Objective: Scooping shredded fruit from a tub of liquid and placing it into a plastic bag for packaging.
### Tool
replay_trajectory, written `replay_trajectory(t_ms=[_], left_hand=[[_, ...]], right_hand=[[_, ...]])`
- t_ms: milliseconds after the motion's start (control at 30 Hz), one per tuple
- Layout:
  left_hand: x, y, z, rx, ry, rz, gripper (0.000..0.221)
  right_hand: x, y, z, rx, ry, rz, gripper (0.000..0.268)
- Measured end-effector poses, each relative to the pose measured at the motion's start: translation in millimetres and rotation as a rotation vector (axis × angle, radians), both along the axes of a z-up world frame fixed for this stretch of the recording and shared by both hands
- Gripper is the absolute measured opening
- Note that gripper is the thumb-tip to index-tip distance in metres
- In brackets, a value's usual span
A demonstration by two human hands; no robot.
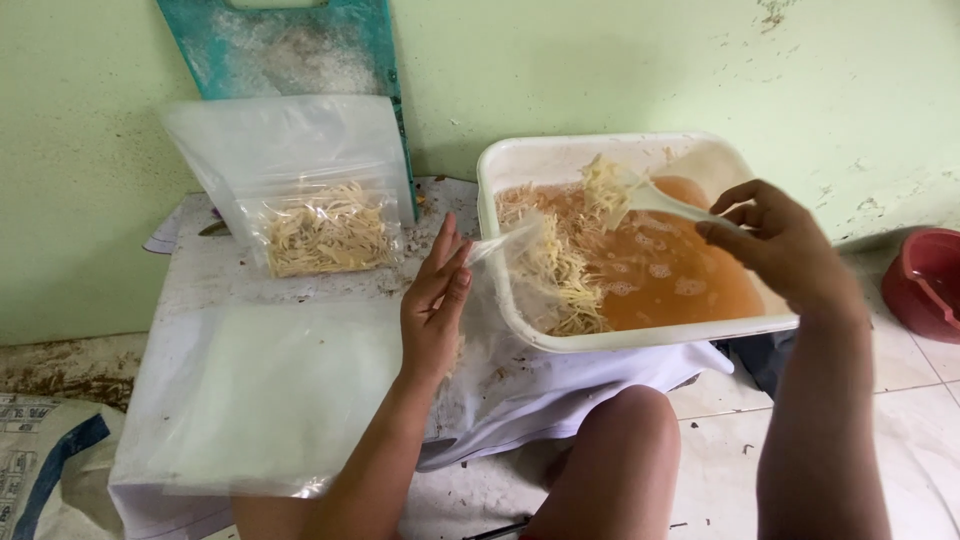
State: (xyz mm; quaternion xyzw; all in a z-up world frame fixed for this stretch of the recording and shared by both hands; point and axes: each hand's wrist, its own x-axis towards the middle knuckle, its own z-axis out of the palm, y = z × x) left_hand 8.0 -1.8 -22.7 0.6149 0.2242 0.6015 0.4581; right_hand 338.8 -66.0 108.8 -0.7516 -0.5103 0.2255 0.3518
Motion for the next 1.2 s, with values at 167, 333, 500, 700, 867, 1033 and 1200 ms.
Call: replay_trajectory(t_ms=[167, 333, 500, 700, 867, 1033, 1200], left_hand=[[7, -3, 5, 0.024, 0.019, 0.066, 0.030], [1, -8, 10, 0.065, -0.152, 0.210, 0.025], [-21, -5, 24, -0.082, -0.249, 0.260, 0.022], [-20, 9, 31, -0.157, -0.347, 0.102, 0.022], [-12, 13, 22, -0.151, -0.334, 0.058, 0.026], [-11, 14, 17, -0.166, -0.343, 0.035, 0.023], [-12, 14, 15, -0.191, -0.367, -0.015, 0.019]], right_hand=[[22, -12, 42, 0.075, -0.162, 0.122, 0.027], [7, -15, 61, 0.082, -0.248, 0.131, 0.026], [-5, -11, 61, 0.068, -0.258, 0.170, 0.026], [-19, -3, 76, 0.090, -0.175, 0.270, 0.023], [-43, 8, 101, -0.083, -0.355, 0.256, 0.022], [-63, 18, 119, -0.221, -0.433, 0.278, 0.021], [-99, 28, 142, -0.415, -0.722, 0.272, 0.030]])
